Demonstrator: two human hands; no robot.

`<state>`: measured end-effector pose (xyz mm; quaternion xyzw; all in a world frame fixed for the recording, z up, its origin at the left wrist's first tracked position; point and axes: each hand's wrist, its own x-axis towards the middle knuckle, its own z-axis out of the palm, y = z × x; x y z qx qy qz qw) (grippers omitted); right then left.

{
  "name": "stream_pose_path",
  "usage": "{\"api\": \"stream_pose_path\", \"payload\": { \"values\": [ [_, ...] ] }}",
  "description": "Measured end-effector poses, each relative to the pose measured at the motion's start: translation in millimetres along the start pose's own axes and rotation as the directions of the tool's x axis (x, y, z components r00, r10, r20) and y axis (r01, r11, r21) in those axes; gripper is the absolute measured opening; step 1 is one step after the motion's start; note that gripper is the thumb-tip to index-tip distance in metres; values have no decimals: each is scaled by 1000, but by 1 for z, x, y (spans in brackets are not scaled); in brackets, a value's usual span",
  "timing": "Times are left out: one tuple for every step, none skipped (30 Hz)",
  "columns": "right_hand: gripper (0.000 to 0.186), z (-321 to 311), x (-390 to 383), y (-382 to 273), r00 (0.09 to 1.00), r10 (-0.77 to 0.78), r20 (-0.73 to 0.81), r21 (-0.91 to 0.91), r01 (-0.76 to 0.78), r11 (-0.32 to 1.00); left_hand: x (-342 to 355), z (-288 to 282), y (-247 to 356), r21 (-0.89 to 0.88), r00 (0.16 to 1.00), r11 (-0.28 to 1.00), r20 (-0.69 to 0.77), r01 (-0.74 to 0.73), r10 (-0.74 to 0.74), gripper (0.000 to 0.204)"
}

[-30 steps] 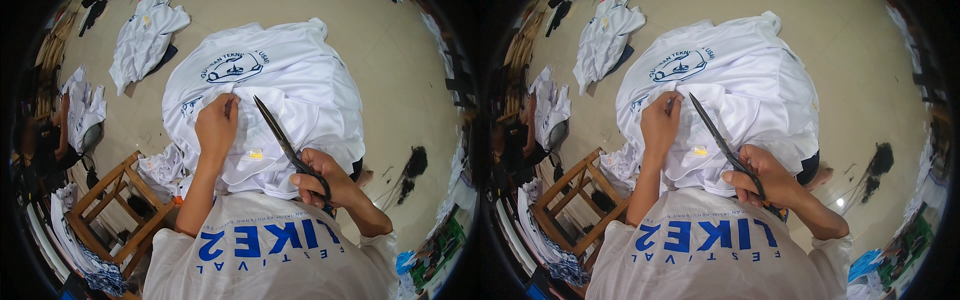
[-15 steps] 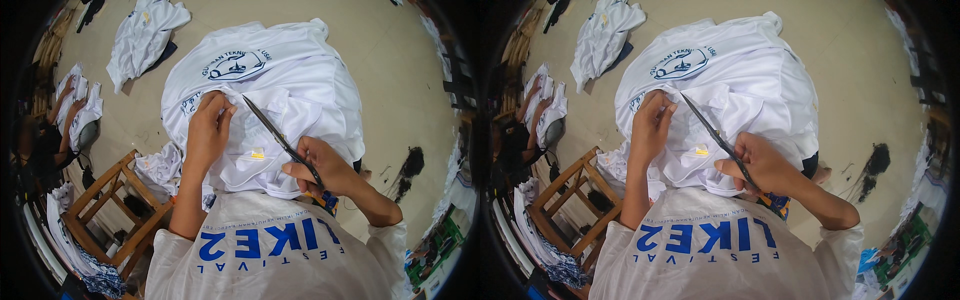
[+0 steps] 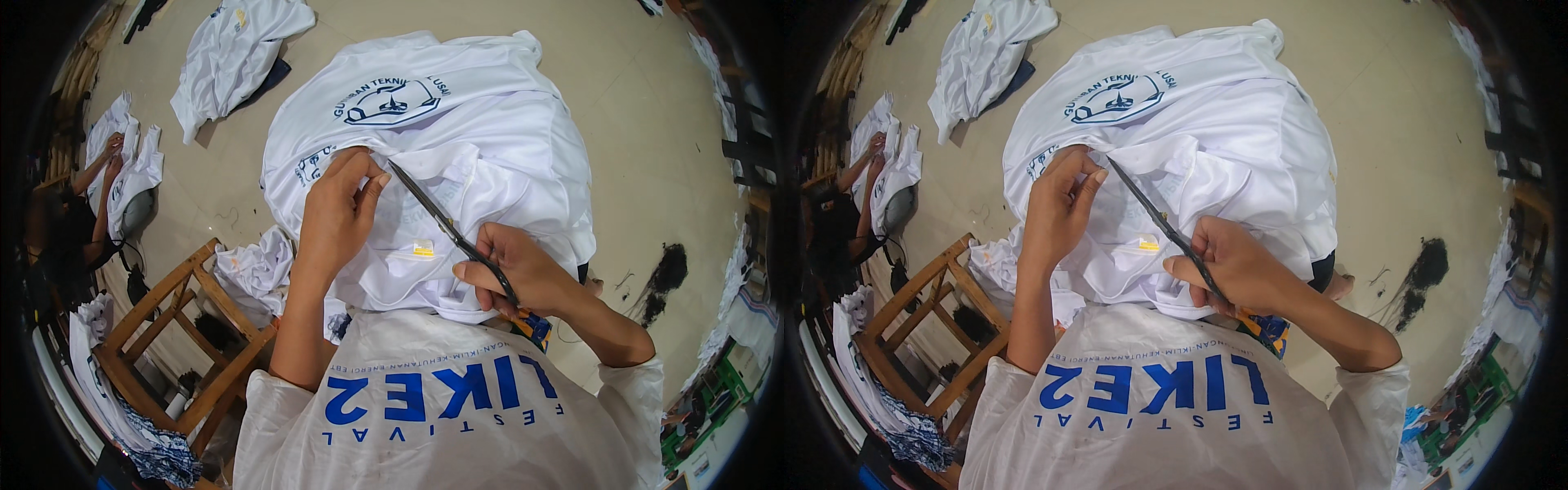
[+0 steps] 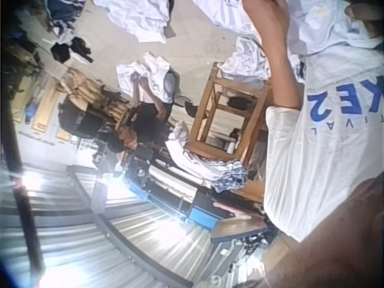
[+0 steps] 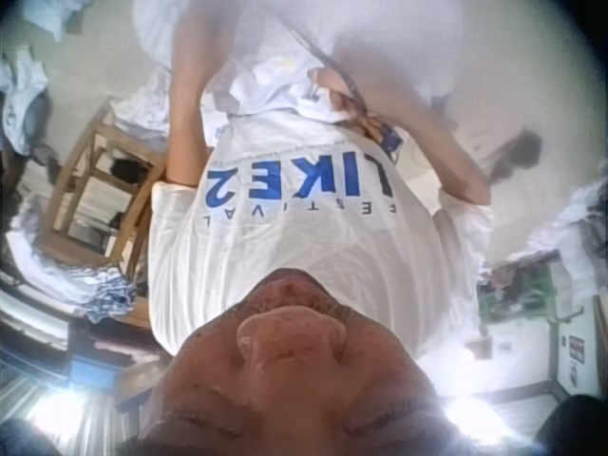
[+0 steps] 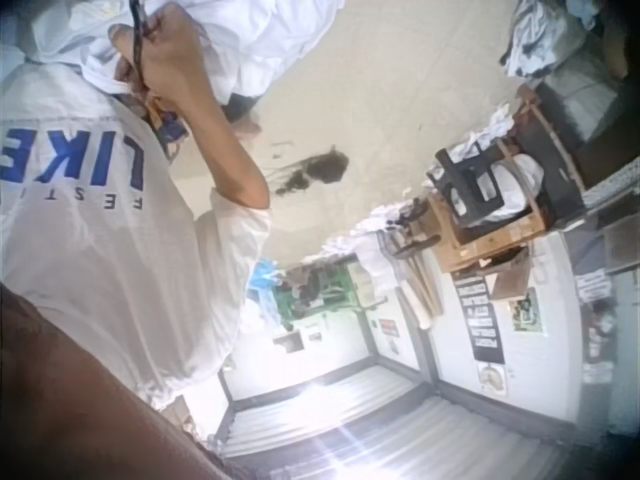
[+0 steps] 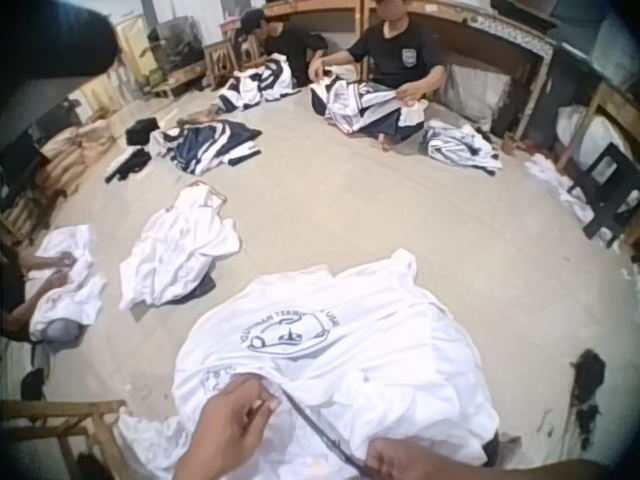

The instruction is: The person uses scissors to cut the seams and edges of a white shirt laid out on their lap. They repeatedly snip threads and trim the fabric around the collar and placket area.

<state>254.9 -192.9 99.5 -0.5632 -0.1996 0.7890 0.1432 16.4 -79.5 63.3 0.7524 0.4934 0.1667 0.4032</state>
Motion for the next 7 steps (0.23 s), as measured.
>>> {"api": "stream_pose_path", "payload": {
  "values": [
    [37, 0, 1, 1, 1000, -2, 1, 3, 2, 1000, 0, 0, -1, 0, 1000, 1000, 0, 4, -4, 14],
    [37, 0, 1, 1, 1000, -3, 2, 6, 3, 1000, -1, 1, -2, -1, 1000, 1000, 1, 8, -8, 14],
    [37, 0, 1, 2, 1000, -5, 3, 10, 5, 1000, -1, 1, -2, -1, 1000, 1000, 3, 11, -11, 13],
    [37, 0, 2, 2, 1000, -5, -1, 7, 5, 1000, 0, 0, -2, 8, 1000, 1000, 10, 11, -11, 13],
    [37, 0, 2, 2, 1000, -5, -6, 4, 5, 1000, 0, -1, -1, 17, 1000, 1000, 17, 10, -10, 13],
    [37, 1, 2, 2, 1000, -5, -11, 0, 5, 1000, 0, -1, -1, 25, 1000, 1000, 24, 8, -9, 13],
    [37, 1, 1, 2, 1000, -4, -13, -1, 4, 1000, -1, 2, -7, -3, 1000, 1000, 11, -25, 25, 16]
  ]
}}
